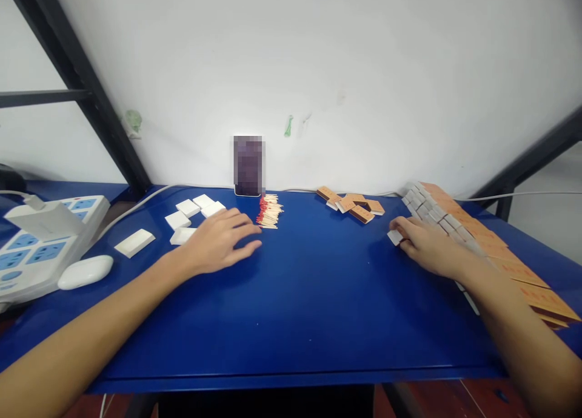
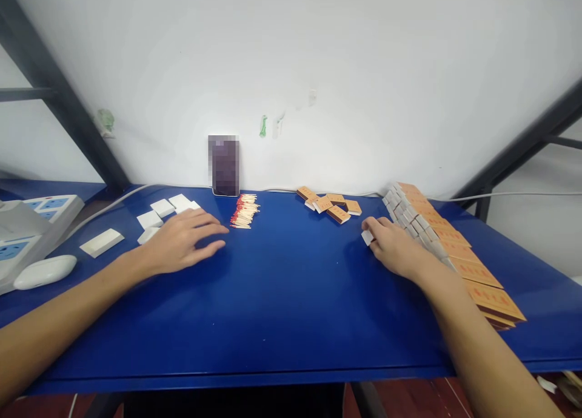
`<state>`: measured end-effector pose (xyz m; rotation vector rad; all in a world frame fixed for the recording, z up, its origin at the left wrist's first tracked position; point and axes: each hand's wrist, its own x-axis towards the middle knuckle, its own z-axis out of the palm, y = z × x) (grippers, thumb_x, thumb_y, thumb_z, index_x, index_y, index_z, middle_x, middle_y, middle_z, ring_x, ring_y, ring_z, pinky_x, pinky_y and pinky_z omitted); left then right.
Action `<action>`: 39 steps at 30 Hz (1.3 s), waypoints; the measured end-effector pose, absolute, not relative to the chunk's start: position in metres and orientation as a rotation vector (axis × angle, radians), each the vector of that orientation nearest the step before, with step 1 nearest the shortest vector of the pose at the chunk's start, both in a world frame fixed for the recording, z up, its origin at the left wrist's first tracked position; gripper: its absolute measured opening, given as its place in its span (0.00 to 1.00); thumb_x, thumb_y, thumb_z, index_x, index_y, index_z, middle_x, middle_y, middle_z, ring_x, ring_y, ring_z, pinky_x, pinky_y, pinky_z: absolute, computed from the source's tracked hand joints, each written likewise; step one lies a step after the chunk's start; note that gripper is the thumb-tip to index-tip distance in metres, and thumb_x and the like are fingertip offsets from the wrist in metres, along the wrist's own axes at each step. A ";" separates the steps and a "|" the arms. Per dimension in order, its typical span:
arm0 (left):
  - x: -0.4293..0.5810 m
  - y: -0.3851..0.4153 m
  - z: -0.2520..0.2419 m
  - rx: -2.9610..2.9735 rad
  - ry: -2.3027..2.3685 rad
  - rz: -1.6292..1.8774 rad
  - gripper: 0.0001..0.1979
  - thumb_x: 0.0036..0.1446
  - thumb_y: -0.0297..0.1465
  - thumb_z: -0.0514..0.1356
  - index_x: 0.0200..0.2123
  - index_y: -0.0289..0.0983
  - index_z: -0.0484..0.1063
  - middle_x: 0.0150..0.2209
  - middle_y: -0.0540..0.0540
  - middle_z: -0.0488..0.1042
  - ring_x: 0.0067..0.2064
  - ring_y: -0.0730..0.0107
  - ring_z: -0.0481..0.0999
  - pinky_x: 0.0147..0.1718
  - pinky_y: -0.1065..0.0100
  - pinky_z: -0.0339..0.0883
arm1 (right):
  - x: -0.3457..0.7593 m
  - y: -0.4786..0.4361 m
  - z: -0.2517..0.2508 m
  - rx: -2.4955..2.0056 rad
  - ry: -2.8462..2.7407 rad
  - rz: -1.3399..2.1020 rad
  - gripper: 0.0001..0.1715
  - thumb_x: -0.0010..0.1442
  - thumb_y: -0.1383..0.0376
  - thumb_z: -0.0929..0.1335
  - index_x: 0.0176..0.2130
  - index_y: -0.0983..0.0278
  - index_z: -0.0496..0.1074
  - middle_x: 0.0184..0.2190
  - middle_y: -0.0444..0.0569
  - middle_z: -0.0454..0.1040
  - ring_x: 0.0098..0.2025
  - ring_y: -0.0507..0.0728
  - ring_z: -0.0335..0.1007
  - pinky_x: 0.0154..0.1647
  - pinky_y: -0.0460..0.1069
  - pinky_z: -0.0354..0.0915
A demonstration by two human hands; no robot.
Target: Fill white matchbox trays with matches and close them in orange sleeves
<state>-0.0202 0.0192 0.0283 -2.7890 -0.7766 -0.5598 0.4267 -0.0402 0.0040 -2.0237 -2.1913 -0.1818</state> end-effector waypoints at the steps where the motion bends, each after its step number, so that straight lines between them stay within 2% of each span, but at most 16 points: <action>1: -0.025 0.024 0.031 -2.744 -0.818 -0.531 0.20 0.67 0.42 0.49 0.45 0.36 0.75 0.41 0.43 0.76 0.42 0.61 0.72 0.43 0.60 0.63 | 0.427 -0.040 0.002 -2.026 -2.190 -0.204 0.20 0.54 0.69 0.60 0.46 0.63 0.68 0.41 0.57 0.72 0.43 0.64 0.71 0.46 0.57 0.66; 4: -0.044 0.037 0.041 -2.620 -1.023 -0.405 0.22 0.66 0.44 0.48 0.45 0.37 0.75 0.40 0.41 0.76 0.43 0.57 0.72 0.42 0.58 0.63 | 0.427 -0.040 -0.004 -2.054 -2.172 -0.225 0.23 0.56 0.67 0.60 0.52 0.64 0.65 0.45 0.58 0.71 0.45 0.64 0.71 0.48 0.57 0.65; 7: -0.065 0.044 0.054 -2.566 -1.339 -0.206 0.22 0.62 0.46 0.49 0.32 0.36 0.73 0.34 0.40 0.74 0.37 0.56 0.72 0.34 0.61 0.61 | 0.425 -0.040 -0.006 -2.094 -2.129 -0.242 0.25 0.59 0.64 0.59 0.56 0.65 0.63 0.42 0.58 0.72 0.44 0.64 0.71 0.47 0.57 0.65; 9: -0.079 0.045 0.063 -2.601 -1.518 -0.024 0.21 0.60 0.48 0.52 0.28 0.37 0.70 0.32 0.42 0.73 0.33 0.60 0.71 0.31 0.63 0.59 | 0.422 -0.040 -0.006 -2.101 -2.110 -0.296 0.28 0.59 0.64 0.59 0.58 0.67 0.60 0.41 0.59 0.72 0.44 0.66 0.70 0.47 0.58 0.65; 12: -0.096 0.041 0.075 -2.695 -1.654 0.043 0.20 0.56 0.48 0.56 0.35 0.37 0.71 0.36 0.42 0.73 0.36 0.61 0.72 0.34 0.64 0.61 | 0.417 -0.038 -0.004 -2.109 -2.098 -0.297 0.26 0.59 0.65 0.59 0.56 0.69 0.62 0.42 0.61 0.71 0.44 0.66 0.70 0.49 0.59 0.64; 14: -0.102 0.039 0.080 -2.762 -1.742 0.096 0.23 0.53 0.50 0.59 0.41 0.37 0.71 0.38 0.42 0.74 0.36 0.61 0.72 0.34 0.65 0.62 | 0.414 -0.035 -0.003 -2.150 -2.054 -0.218 0.23 0.60 0.64 0.59 0.53 0.69 0.64 0.43 0.62 0.71 0.44 0.65 0.70 0.50 0.58 0.63; 16: -0.106 0.039 0.081 -2.794 -1.824 0.176 0.27 0.47 0.51 0.63 0.44 0.38 0.72 0.39 0.43 0.74 0.35 0.61 0.73 0.32 0.66 0.62 | 0.412 -0.032 -0.001 -2.199 -1.990 -0.140 0.24 0.60 0.63 0.60 0.54 0.70 0.63 0.43 0.62 0.72 0.45 0.65 0.70 0.51 0.58 0.62; 20: -0.108 0.041 0.079 -2.784 -1.860 0.284 0.23 0.46 0.46 0.64 0.42 0.38 0.74 0.39 0.44 0.74 0.32 0.62 0.73 0.31 0.66 0.60 | 0.405 -0.034 0.003 -2.204 -1.960 -0.142 0.36 0.60 0.61 0.61 0.64 0.71 0.52 0.47 0.63 0.72 0.49 0.67 0.69 0.53 0.58 0.62; 22: -0.105 0.041 0.077 -2.825 -1.813 0.290 0.20 0.47 0.44 0.63 0.39 0.38 0.74 0.37 0.44 0.74 0.34 0.61 0.73 0.31 0.66 0.60 | 0.397 -0.037 0.006 -2.170 -1.967 -0.293 0.36 0.61 0.58 0.61 0.64 0.70 0.52 0.51 0.64 0.70 0.54 0.69 0.65 0.55 0.60 0.61; 25: -0.089 0.035 0.071 -3.012 -1.581 0.170 0.22 0.45 0.47 0.66 0.39 0.39 0.74 0.40 0.45 0.72 0.41 0.60 0.71 0.37 0.66 0.61 | 0.378 -0.036 0.014 -2.029 -2.003 -0.442 0.32 0.61 0.55 0.60 0.61 0.66 0.58 0.53 0.63 0.68 0.57 0.71 0.61 0.56 0.62 0.60; 28: -0.060 0.021 0.060 -3.190 -1.326 -0.003 0.23 0.47 0.50 0.65 0.39 0.40 0.72 0.41 0.46 0.70 0.42 0.61 0.69 0.40 0.66 0.60 | 0.354 -0.022 0.023 -1.882 -2.048 -0.347 0.27 0.57 0.56 0.63 0.56 0.59 0.63 0.55 0.57 0.68 0.57 0.71 0.61 0.51 0.65 0.63; 30: -0.040 0.010 0.051 -3.293 -1.210 -0.129 0.24 0.48 0.52 0.64 0.40 0.40 0.72 0.39 0.47 0.69 0.42 0.63 0.68 0.39 0.67 0.60 | 0.343 -0.006 0.028 -1.803 -2.070 -0.276 0.22 0.55 0.57 0.63 0.50 0.58 0.66 0.53 0.55 0.69 0.54 0.70 0.64 0.46 0.65 0.65; 33: -0.022 0.000 0.038 -3.402 -1.094 -0.272 0.28 0.46 0.53 0.65 0.44 0.41 0.72 0.40 0.47 0.68 0.42 0.63 0.68 0.38 0.66 0.61 | 0.338 0.018 0.030 -1.727 -2.095 -0.223 0.16 0.57 0.59 0.62 0.44 0.61 0.68 0.43 0.55 0.73 0.44 0.64 0.69 0.41 0.58 0.66; 35: -0.018 -0.001 0.031 -3.434 -1.085 -0.387 0.28 0.48 0.53 0.65 0.47 0.42 0.71 0.41 0.47 0.68 0.42 0.63 0.68 0.39 0.65 0.63 | 0.342 0.029 0.029 -1.809 -2.117 -0.272 0.18 0.58 0.58 0.61 0.46 0.61 0.69 0.45 0.55 0.73 0.38 0.61 0.71 0.35 0.56 0.66; 39: -0.023 0.008 0.022 -3.390 -1.111 -0.693 0.18 0.62 0.46 0.55 0.46 0.40 0.71 0.39 0.46 0.69 0.40 0.67 0.69 0.38 0.65 0.64 | 0.355 0.040 0.024 -2.015 -2.253 -0.393 0.33 0.53 0.64 0.63 0.59 0.58 0.63 0.62 0.54 0.62 0.37 0.61 0.74 0.29 0.54 0.63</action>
